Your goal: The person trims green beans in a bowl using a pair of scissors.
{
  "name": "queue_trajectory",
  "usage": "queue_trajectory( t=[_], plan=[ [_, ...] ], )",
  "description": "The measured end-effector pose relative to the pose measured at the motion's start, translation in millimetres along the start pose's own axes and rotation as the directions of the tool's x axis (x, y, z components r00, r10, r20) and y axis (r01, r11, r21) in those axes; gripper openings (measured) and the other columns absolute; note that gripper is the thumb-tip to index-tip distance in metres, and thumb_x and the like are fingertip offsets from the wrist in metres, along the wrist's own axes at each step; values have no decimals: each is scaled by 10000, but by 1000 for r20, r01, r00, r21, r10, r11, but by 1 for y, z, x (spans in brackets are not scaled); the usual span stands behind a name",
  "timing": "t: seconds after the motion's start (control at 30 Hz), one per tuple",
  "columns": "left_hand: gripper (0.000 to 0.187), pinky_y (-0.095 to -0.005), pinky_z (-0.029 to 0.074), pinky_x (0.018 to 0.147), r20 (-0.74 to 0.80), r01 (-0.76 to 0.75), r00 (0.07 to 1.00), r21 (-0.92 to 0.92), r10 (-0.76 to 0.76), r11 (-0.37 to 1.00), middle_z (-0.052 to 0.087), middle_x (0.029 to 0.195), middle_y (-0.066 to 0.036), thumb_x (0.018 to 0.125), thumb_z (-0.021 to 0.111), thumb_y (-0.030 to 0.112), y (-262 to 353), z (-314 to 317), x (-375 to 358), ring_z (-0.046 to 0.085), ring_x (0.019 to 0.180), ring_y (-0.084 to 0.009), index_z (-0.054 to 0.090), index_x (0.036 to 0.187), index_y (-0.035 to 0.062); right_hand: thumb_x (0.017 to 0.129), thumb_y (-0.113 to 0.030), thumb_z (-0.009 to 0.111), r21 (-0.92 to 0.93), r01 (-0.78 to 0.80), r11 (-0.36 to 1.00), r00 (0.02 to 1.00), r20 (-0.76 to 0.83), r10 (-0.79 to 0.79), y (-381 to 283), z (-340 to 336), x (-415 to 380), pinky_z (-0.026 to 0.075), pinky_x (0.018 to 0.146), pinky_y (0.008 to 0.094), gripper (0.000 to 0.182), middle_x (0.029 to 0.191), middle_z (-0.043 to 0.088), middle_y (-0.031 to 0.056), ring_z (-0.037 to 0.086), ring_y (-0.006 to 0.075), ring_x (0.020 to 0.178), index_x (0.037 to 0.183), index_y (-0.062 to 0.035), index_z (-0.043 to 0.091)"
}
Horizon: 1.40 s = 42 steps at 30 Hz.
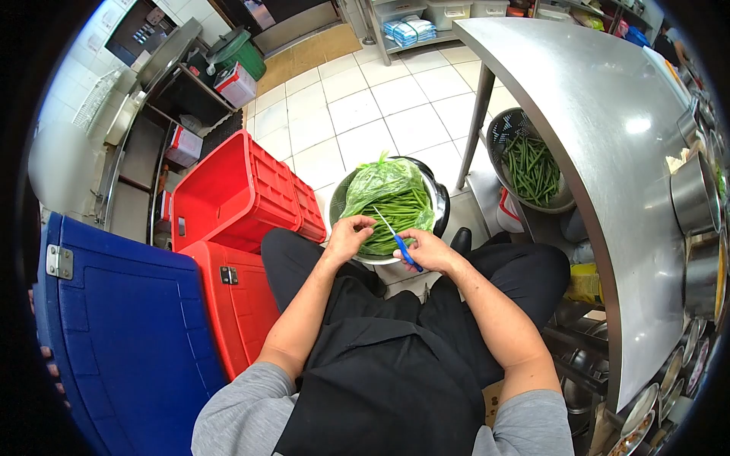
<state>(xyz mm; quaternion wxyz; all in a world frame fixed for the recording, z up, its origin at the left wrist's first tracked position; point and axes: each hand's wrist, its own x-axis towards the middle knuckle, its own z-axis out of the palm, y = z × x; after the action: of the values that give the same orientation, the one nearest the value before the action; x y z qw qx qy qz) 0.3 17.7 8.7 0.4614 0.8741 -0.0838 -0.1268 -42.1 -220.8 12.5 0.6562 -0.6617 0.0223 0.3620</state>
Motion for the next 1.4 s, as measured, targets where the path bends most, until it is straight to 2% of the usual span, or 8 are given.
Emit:
queue_trajectory(
  t=[0.07,0.13,0.17,0.23,0.4,0.8,1.3,1.4],
  plan=[
    [240,-293,537,755,-1,-6,1000,9,6,1000,709,921,-107,862,671,67,-6,2,2,672,816,-167,692,1096,20,858,-243,763,-15,-30,999,1000,-7,30,2,-1,1,522,571,287,583,779,652,71,644,145,665,1315,-5,488],
    [203,-287,551,774,-33,130,986,-442,-161,888,674,937,-109,912,630,51,-11,6,5,661,835,-173,605,1097,-28,868,-262,752,17,-63,998,998,-22,63,-3,-1,-1,532,585,292,575,802,656,82,651,156,671,1312,-12,486],
    [203,-287,551,774,-35,129,986,-441,-161,888,674,937,-109,912,630,51,-13,7,7,661,835,-173,605,1097,-28,877,-282,741,50,-95,994,995,-34,97,-6,0,-2,543,600,296,567,826,660,93,657,167,676,1309,-20,483],
    [170,-324,582,785,-166,-17,946,-881,-277,472,642,966,-131,928,598,27,-7,4,8,669,849,-216,520,1077,2,886,-309,727,106,-106,989,994,-9,107,-10,0,-5,551,616,304,567,850,661,106,664,180,687,1308,-26,475],
    [152,-371,572,869,-198,-91,933,-938,-302,334,632,1008,-140,926,603,27,-3,12,5,660,923,-242,482,1017,20,897,-383,701,299,-71,952,994,104,41,-10,3,-7,569,673,327,600,906,661,137,692,214,763,1318,-52,430],
    [148,-380,556,921,-174,-102,937,-966,-302,239,642,1014,-148,917,603,21,-2,20,0,657,975,-250,487,1008,34,895,-410,698,336,-61,940,990,138,15,-10,2,-6,569,690,323,611,909,664,124,696,215,778,1317,-64,424],
    [93,-399,576,802,-182,-72,921,-949,-346,307,629,900,-112,917,529,29,-19,13,7,662,872,-224,484,991,64,907,-295,707,298,-18,954,1000,24,11,-8,4,-2,571,614,308,533,854,657,115,691,203,708,1299,-27,464],
    [82,-331,490,622,-127,165,946,-605,-300,779,569,799,-55,908,454,64,-38,8,12,576,704,-176,521,951,80,901,-318,711,264,-54,963,999,11,52,-9,3,-3,568,615,307,553,855,661,118,690,203,704,1300,-29,459]
  ],
)
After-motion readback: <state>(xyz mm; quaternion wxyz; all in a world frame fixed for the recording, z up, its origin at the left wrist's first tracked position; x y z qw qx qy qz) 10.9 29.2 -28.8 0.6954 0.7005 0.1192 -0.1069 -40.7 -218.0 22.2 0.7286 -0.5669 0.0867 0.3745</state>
